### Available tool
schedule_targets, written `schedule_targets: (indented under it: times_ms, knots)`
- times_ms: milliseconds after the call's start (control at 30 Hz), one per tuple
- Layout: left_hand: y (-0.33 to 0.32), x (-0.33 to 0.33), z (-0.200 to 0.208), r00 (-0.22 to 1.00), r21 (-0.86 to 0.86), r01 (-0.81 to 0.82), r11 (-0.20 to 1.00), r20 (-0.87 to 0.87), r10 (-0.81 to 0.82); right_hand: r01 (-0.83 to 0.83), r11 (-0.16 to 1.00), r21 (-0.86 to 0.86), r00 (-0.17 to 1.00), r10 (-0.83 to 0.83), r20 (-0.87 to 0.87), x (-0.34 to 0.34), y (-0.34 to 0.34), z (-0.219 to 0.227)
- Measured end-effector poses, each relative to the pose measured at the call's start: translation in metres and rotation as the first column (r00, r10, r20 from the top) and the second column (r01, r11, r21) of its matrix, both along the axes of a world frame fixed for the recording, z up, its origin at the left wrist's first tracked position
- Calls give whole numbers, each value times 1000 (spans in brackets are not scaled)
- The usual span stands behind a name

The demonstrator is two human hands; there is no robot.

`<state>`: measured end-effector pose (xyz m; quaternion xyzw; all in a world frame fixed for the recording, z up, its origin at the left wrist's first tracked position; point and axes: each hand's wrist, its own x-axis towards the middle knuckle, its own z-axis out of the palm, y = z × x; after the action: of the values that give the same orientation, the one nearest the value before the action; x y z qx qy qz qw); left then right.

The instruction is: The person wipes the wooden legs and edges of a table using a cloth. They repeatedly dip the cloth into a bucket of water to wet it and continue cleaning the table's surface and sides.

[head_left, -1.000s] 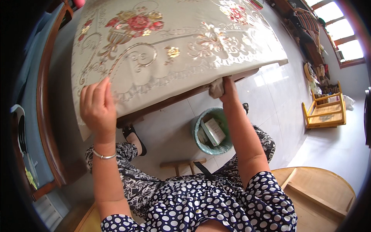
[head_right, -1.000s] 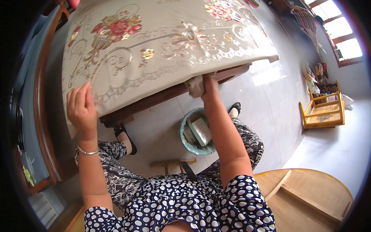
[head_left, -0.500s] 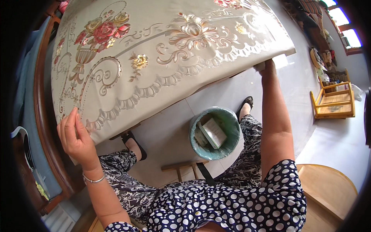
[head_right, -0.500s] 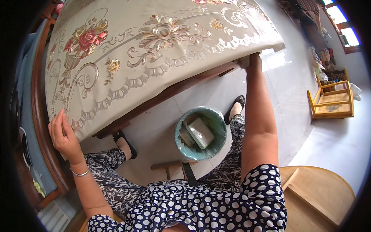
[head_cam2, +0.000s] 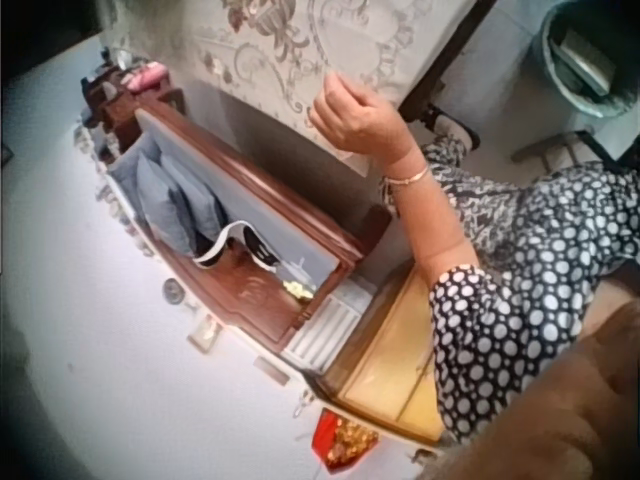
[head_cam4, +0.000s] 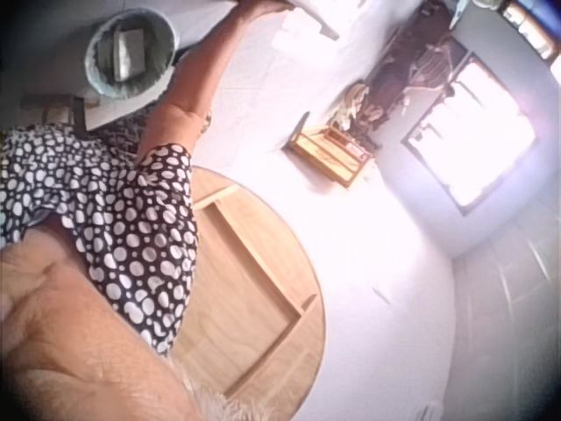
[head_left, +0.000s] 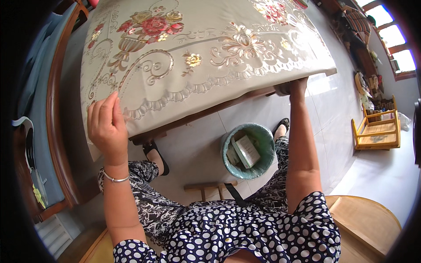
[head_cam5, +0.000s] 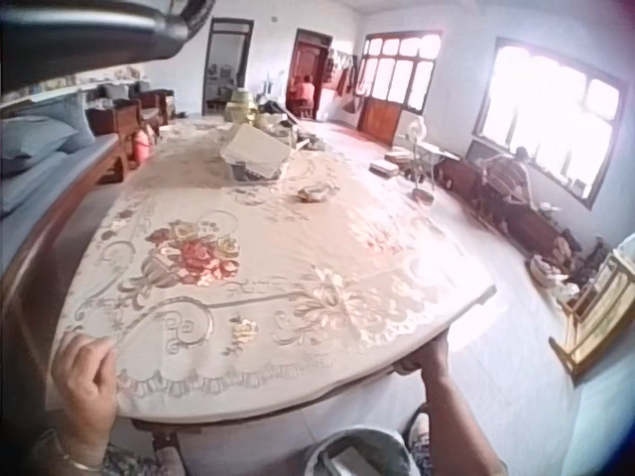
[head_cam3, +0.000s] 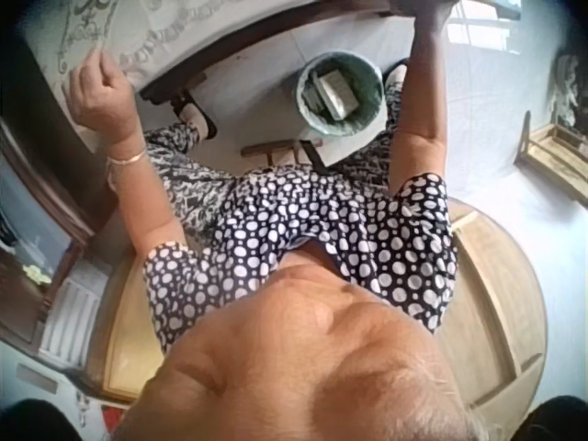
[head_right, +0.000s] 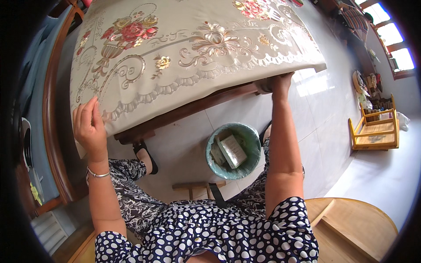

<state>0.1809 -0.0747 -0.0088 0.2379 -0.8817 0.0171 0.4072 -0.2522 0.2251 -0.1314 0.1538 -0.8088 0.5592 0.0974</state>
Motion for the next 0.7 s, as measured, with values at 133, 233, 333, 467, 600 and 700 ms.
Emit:
schedule_targets:
  times_ms: [133,233,333,467,600,700]
  knots:
    - [-3,6,4,1000,-17,1,1000,9,-1,-85,991,-103,987,98,125,111,-51,37]
    - [-2,4,4,1000,-6,5,1000,2,-5,-138,990,7,989,137,52,155,-73,14]
    - [-3,3,2,1000,-27,1,1000,-6,-1,-247,948,-200,944,282,170,210,-105,-9]
    - [-3,6,2,999,-46,36,998,-20,-37,-513,849,-128,820,529,217,295,-148,-14]
    - [-4,3,-5,997,-63,66,996,-34,-68,-649,726,-228,626,679,383,335,-168,10]
    - [-3,5,-3,998,-57,54,997,-28,-56,-573,711,-406,501,697,513,319,-164,35]
